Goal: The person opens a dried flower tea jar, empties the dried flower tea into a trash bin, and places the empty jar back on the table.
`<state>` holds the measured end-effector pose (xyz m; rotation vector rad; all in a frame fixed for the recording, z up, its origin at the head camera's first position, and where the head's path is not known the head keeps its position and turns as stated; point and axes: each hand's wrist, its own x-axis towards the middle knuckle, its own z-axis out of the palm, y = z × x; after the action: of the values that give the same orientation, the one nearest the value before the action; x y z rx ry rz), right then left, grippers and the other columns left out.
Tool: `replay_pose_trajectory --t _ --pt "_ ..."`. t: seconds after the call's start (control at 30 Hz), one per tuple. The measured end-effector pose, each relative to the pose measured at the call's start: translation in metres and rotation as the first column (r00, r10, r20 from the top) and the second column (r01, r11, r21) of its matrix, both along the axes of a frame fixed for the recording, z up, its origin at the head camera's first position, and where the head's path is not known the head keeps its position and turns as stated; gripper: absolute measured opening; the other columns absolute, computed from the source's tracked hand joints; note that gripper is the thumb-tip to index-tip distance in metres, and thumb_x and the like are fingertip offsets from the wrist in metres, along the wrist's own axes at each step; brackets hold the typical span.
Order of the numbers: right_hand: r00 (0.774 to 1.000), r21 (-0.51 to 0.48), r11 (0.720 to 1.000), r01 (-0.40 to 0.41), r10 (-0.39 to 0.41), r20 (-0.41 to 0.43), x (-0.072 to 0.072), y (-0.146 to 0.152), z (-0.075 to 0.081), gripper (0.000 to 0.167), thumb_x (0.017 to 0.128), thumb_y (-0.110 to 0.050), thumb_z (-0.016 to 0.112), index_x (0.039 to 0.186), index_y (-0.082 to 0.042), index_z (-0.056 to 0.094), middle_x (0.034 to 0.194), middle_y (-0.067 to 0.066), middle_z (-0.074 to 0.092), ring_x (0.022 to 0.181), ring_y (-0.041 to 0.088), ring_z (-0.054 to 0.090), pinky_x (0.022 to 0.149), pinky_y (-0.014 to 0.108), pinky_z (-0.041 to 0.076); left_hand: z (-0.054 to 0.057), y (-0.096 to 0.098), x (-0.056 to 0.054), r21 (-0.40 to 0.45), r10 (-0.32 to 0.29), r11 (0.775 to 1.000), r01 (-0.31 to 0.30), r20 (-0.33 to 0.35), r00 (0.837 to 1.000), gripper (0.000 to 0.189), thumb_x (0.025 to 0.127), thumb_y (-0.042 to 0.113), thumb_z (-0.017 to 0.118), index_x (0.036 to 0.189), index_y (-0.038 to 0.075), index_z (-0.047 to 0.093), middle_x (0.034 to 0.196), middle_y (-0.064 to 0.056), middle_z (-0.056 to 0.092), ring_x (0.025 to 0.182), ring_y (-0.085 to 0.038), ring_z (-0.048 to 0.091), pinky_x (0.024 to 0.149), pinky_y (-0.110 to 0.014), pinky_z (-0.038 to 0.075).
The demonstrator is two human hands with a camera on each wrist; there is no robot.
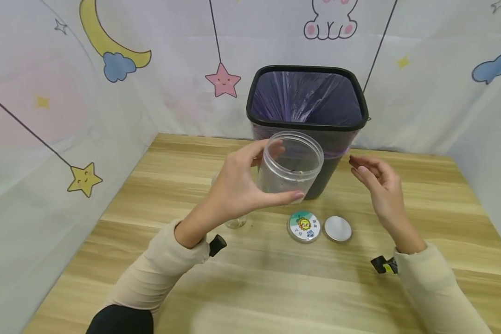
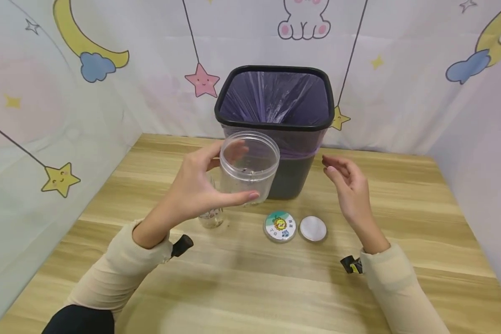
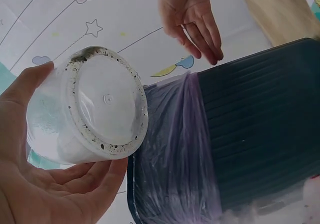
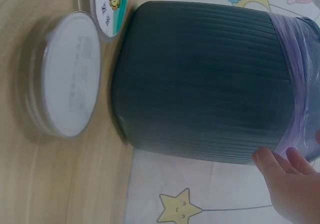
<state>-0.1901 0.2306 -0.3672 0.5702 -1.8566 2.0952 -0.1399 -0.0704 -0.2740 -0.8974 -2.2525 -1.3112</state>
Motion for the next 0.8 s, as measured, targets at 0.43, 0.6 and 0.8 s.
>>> replay_pose_trajectory --t 0.43,0.6,0.8 --pt "0.999 0.101 0.995 -0.024 0.021 0.035 0.009 0.009 -0.015 0.025 0.102 0.0 0.051 0.119 0.018 0.057 0.12 0.007 0.068 0.113 0.017 0.064 0.095 0.025 0.05 -0.048 -0.003 0.008 -0.078 0.022 0.997 -0.016 0.08 0.997 0.08 0.063 0.034 0.094 0.128 0.005 0.059 0.117 -0.003 0.066 0.106 -0.014 0.062 0.088 -0.025 0.052" --pt "0.998 0.127 0.992 -0.02 0.013 0.057 0.013 0.012 -0.021 0.021 0.102 0.0 0.052 0.115 0.014 0.061 0.12 0.007 0.068 0.112 0.015 0.064 0.094 0.023 0.05 -0.072 -0.004 0.01 -0.139 0.07 0.989 -0.05 0.143 0.987 0.083 0.061 0.034 0.094 0.129 0.003 0.058 0.117 -0.005 0.066 0.107 -0.018 0.063 0.089 -0.03 0.053" --pt "0.999 0.124 0.992 -0.018 0.013 0.048 0.016 0.019 -0.028 0.019 0.101 0.002 0.053 0.113 0.011 0.063 0.12 0.01 0.068 0.111 0.015 0.064 0.094 0.024 0.05 -0.098 -0.004 0.011 -0.2 0.099 0.979 -0.046 0.26 0.96 0.082 0.059 0.029 0.096 0.127 0.001 0.058 0.117 -0.008 0.067 0.108 -0.024 0.064 0.091 -0.037 0.053"
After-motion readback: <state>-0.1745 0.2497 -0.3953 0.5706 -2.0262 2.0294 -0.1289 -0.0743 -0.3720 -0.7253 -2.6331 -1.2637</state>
